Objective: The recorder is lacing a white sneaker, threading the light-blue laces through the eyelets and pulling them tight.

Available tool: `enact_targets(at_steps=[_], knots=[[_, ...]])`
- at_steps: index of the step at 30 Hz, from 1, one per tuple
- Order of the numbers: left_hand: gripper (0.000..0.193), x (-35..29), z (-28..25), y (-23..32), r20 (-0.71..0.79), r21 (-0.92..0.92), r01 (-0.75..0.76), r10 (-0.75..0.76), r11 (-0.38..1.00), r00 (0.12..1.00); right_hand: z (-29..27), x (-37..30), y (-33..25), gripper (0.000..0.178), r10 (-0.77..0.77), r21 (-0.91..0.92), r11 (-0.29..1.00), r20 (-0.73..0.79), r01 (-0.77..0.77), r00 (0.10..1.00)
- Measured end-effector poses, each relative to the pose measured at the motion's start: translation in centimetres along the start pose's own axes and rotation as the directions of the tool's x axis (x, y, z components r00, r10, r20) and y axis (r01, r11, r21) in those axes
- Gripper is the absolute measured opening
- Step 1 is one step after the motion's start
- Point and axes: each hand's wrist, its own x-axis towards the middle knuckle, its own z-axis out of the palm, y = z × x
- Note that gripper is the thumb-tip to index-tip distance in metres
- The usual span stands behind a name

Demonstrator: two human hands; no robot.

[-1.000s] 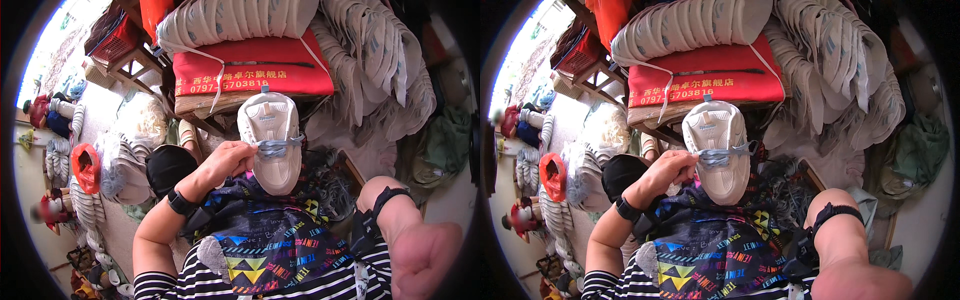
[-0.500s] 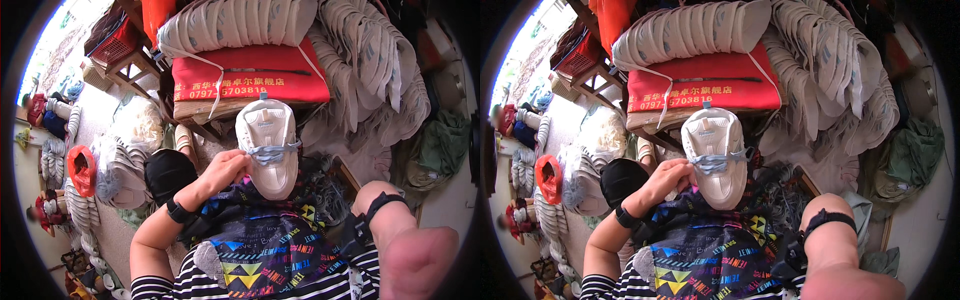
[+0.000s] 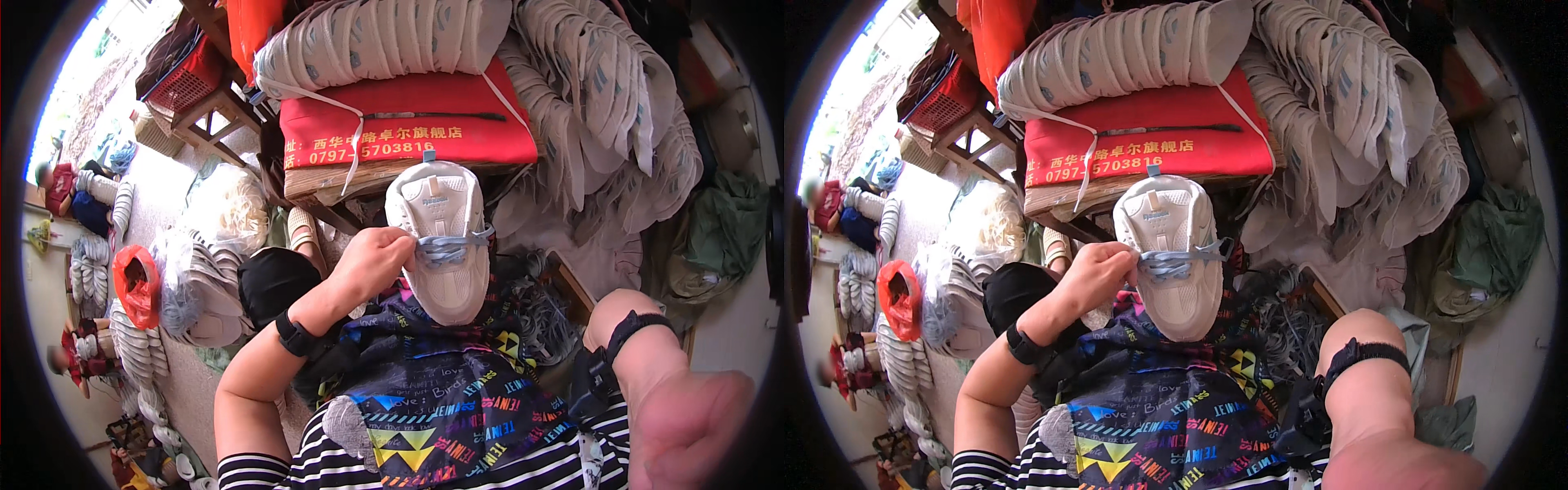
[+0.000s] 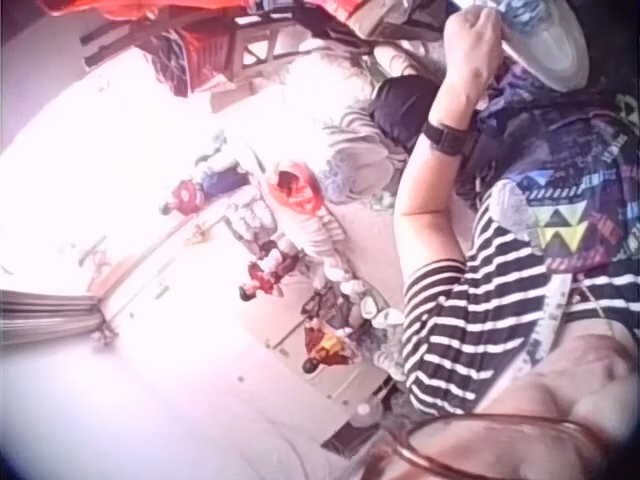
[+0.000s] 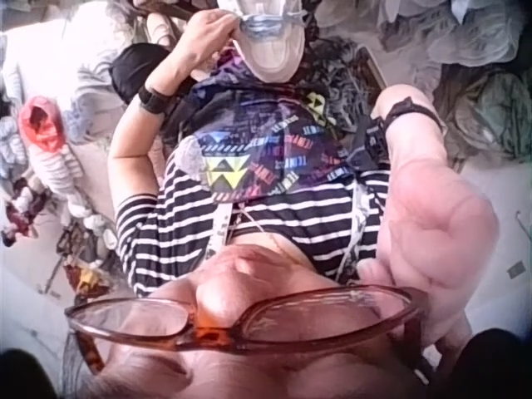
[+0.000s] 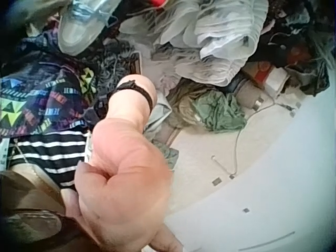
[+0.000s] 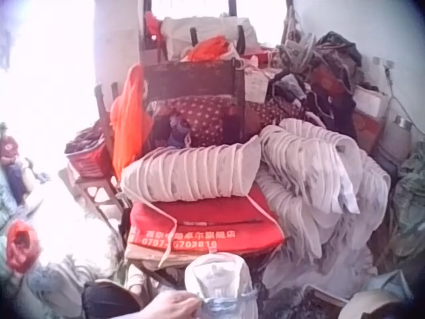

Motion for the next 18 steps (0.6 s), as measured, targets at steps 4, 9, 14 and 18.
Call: enact_targets(at_steps=[4,9,14,18], knots=[[0.031,-1.0,-0.4,1.1,0.012,0.412,-0.155,0.164,0.898,0.986,-0.9,-0.2,0.0,0.016,-0.069,0.04,0.997,0.147,0.064,0.987],[0.023,-1.8,-0.2,1.8,0.138,0.905,-0.324,0.529,0.275,0.837,0.1,0.1,-0.9,0.01,0.094,0.029,0.995,0.079,-0.097,0.992],[0.026,-1.8,-0.8,3.1,0.126,0.895,-0.375,0.669,0.242,0.733,-0.4,2.3,-0.2,0.01,0.333,0.041,0.927,0.371,-0.374,0.867],[0.05,-1.6,-1.1,4.1,0.158,0.819,-0.495,0.716,0.29,0.68,4.6,1.5,2.2,0.01,0.299,-0.208,0.938,0.071,-0.279,0.952]])
